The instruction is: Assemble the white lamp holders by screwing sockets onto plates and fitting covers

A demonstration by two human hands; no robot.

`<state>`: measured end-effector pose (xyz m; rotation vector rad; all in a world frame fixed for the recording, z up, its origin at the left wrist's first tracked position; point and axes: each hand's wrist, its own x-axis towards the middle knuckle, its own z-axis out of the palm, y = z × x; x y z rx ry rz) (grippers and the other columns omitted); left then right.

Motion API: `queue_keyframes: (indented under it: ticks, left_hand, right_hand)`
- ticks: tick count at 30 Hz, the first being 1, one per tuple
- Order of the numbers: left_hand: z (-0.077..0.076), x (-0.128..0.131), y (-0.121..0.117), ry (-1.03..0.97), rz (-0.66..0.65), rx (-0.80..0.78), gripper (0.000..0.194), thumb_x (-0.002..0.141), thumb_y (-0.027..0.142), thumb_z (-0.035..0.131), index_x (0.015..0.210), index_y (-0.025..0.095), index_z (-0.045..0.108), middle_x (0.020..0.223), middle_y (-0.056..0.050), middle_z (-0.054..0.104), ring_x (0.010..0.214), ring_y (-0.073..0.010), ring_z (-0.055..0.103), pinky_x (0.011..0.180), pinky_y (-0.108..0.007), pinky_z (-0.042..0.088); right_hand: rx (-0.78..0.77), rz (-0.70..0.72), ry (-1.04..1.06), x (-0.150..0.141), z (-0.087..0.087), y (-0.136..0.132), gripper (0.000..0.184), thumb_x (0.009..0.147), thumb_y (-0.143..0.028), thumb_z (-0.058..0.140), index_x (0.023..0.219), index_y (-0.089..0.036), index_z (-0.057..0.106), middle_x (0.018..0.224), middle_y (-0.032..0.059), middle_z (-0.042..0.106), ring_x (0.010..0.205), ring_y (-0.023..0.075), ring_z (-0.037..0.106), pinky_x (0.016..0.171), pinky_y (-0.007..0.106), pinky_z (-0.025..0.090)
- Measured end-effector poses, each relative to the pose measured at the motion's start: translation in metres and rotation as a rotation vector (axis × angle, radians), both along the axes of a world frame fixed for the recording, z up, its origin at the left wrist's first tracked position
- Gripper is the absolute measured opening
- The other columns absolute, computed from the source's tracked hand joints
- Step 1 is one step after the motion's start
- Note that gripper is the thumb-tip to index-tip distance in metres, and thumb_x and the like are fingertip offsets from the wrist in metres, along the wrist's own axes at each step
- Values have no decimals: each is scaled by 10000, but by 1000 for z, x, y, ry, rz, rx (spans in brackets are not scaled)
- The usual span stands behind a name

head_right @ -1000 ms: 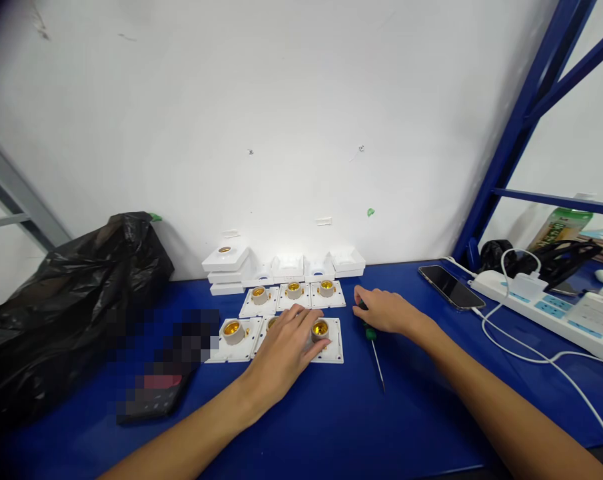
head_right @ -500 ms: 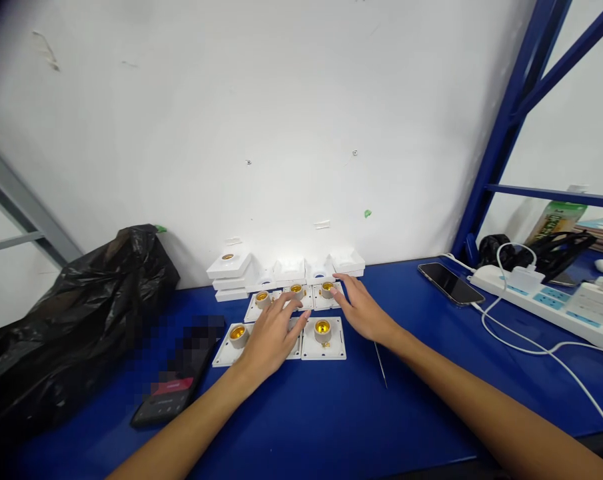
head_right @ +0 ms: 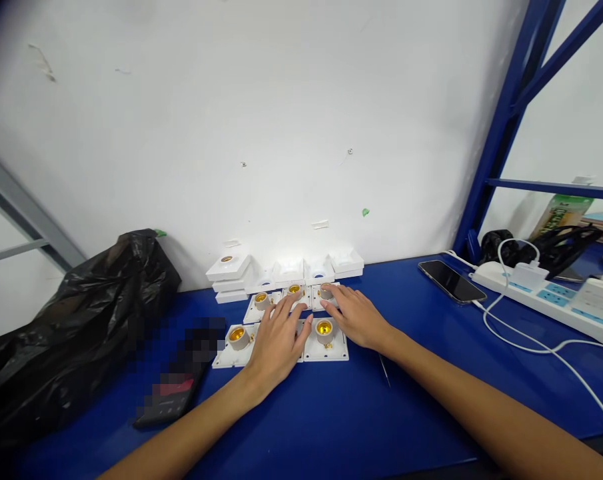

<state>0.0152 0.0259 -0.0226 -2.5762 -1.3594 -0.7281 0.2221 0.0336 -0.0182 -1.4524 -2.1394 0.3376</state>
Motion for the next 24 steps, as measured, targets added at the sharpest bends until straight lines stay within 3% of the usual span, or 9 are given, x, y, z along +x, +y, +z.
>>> queue_keyframes:
  ticks: [7, 14, 18, 24]
  left_hand:
    - [-2, -1, 2, -70, 67, -99, 378, 1062, 411, 461, 1330, 173, 581, 1538, -148, 533, 1455, -337, 456, 1169, -596, 378]
    - [-4, -1, 6, -114, 96, -63, 423, 1055, 445, 463, 1380, 182, 527, 1537, -167, 517, 1488, -342, 384, 1203, -632, 276]
    - [-3, 0, 5, -88, 103, -48, 359, 1048, 420, 471, 1319, 200, 554, 1432, -141, 601, 1387, -335, 466, 1160, -626, 299]
    - [1, 0, 0, -60, 108, -29, 309, 1028, 389, 500, 1255, 194, 577, 1333, -132, 629, 1239, -332, 543, 1069, -589, 365]
  right_hand:
    - [16, 11, -14, -1, 2, -2, 477, 1062, -461, 358, 1457, -232, 500, 1465, 120, 602, 1363, 308, 559, 1135, 536, 435]
    - [37, 36, 5, 3, -5, 1, 508, 1053, -489, 373, 1500, -266, 465, 1504, 104, 578, 1393, 316, 541, 1155, 556, 436]
    - [12, 24, 70, 6, -4, 4, 492, 1043, -510, 392, 1477, -300, 489, 1494, 85, 589, 1396, 317, 542, 1169, 546, 430]
    - [-67, 2, 214, -4, 3, 12, 490, 1023, -548, 429, 1400, -251, 531, 1433, 124, 602, 1383, 305, 534, 1181, 521, 403]
